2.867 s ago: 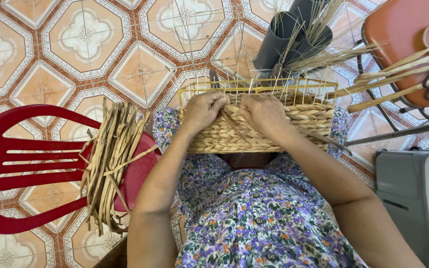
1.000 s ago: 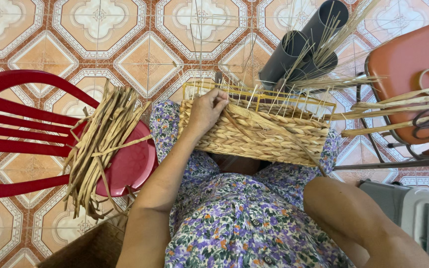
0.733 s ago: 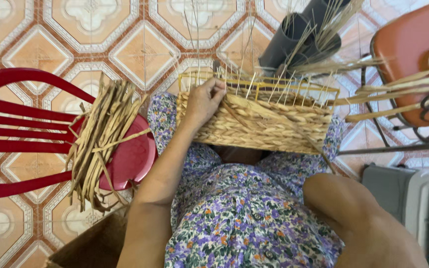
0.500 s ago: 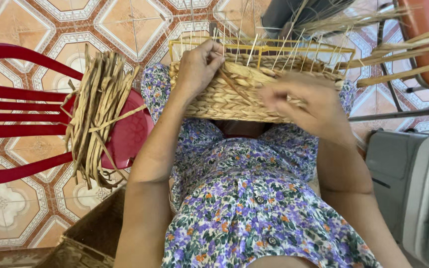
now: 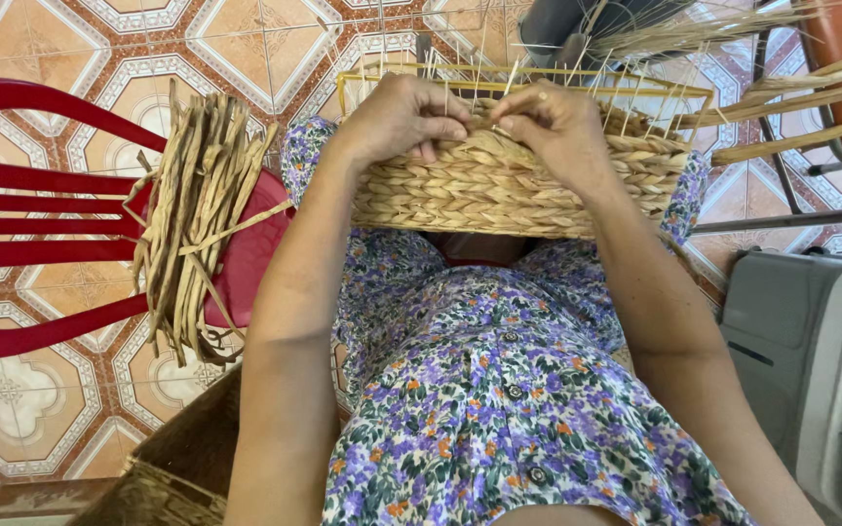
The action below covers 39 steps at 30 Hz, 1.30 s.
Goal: The person weaves a basket by hand, interlacing dried palm leaves through a rectangular frame. The person repeatedly threads the leaves through the vertical supports and presses them down to form a tight weave.
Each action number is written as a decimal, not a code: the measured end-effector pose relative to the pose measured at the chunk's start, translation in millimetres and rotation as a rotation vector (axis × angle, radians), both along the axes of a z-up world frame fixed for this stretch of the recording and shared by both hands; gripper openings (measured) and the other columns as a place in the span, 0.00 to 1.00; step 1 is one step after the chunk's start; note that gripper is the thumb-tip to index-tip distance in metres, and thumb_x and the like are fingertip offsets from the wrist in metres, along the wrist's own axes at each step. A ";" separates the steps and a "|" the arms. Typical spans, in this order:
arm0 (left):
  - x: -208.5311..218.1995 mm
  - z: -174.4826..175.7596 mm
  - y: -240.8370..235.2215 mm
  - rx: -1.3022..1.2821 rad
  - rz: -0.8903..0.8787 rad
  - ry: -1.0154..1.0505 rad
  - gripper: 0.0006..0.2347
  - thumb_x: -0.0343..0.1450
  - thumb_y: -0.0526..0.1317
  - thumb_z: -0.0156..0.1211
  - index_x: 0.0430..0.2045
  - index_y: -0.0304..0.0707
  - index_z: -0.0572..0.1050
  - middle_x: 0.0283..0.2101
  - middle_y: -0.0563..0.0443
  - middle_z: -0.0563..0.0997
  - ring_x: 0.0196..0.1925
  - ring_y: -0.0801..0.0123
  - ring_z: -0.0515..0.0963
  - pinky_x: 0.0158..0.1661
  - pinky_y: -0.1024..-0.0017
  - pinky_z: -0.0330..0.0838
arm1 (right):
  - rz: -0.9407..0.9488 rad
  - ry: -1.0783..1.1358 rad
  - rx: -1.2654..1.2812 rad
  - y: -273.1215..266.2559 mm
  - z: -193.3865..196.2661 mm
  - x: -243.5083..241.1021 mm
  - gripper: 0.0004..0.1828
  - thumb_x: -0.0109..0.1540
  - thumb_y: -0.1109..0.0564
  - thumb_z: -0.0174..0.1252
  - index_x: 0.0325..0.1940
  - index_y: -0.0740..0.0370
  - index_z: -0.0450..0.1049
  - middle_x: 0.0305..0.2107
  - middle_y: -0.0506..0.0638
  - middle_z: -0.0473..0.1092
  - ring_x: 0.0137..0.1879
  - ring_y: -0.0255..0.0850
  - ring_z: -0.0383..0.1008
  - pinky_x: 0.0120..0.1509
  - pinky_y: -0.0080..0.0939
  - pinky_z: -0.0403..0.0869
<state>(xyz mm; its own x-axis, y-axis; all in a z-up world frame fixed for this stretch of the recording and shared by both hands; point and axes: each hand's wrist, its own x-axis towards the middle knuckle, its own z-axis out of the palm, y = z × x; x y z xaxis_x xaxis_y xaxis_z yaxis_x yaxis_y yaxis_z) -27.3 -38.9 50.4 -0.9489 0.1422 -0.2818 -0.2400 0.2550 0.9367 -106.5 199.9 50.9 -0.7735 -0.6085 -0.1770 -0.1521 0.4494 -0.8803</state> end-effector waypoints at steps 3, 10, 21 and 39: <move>2.3 -9.2 17.9 -0.194 0.079 0.106 0.05 0.76 0.38 0.62 0.38 0.38 0.80 0.28 0.53 0.84 0.20 0.78 0.81 0.20 0.78 0.75 | -0.020 -0.013 -0.132 -7.8 4.9 -4.3 0.08 0.67 0.62 0.58 0.48 0.57 0.80 0.34 0.47 0.79 0.35 0.28 0.78 0.41 0.30 0.80; 13.3 -5.8 14.4 -0.047 0.058 0.108 0.03 0.78 0.39 0.51 0.40 0.41 0.71 0.23 0.55 0.79 0.18 0.80 0.79 0.18 0.79 0.73 | 0.088 0.019 0.079 -27.8 2.8 7.0 0.07 0.67 0.61 0.58 0.49 0.62 0.75 0.29 0.50 0.75 0.28 0.30 0.71 0.30 0.32 0.71; -21.8 -1.2 21.1 -0.568 0.009 0.186 0.03 0.67 0.38 0.67 0.29 0.41 0.80 0.29 0.48 0.82 0.31 0.67 0.79 0.39 0.61 0.74 | 0.047 0.911 -0.011 9.9 21.8 29.0 0.18 0.67 0.58 0.67 0.61 0.60 0.79 0.41 0.52 0.72 0.39 0.39 0.74 0.41 0.35 0.76; -11.5 -8.5 22.6 -0.314 0.062 -0.020 0.10 0.78 0.47 0.53 0.40 0.51 0.82 0.36 0.55 0.86 0.26 0.75 0.82 0.34 0.74 0.76 | 0.004 0.566 0.099 21.3 4.3 21.1 0.07 0.65 0.61 0.68 0.40 0.63 0.75 0.36 0.56 0.77 0.40 0.43 0.79 0.44 0.46 0.78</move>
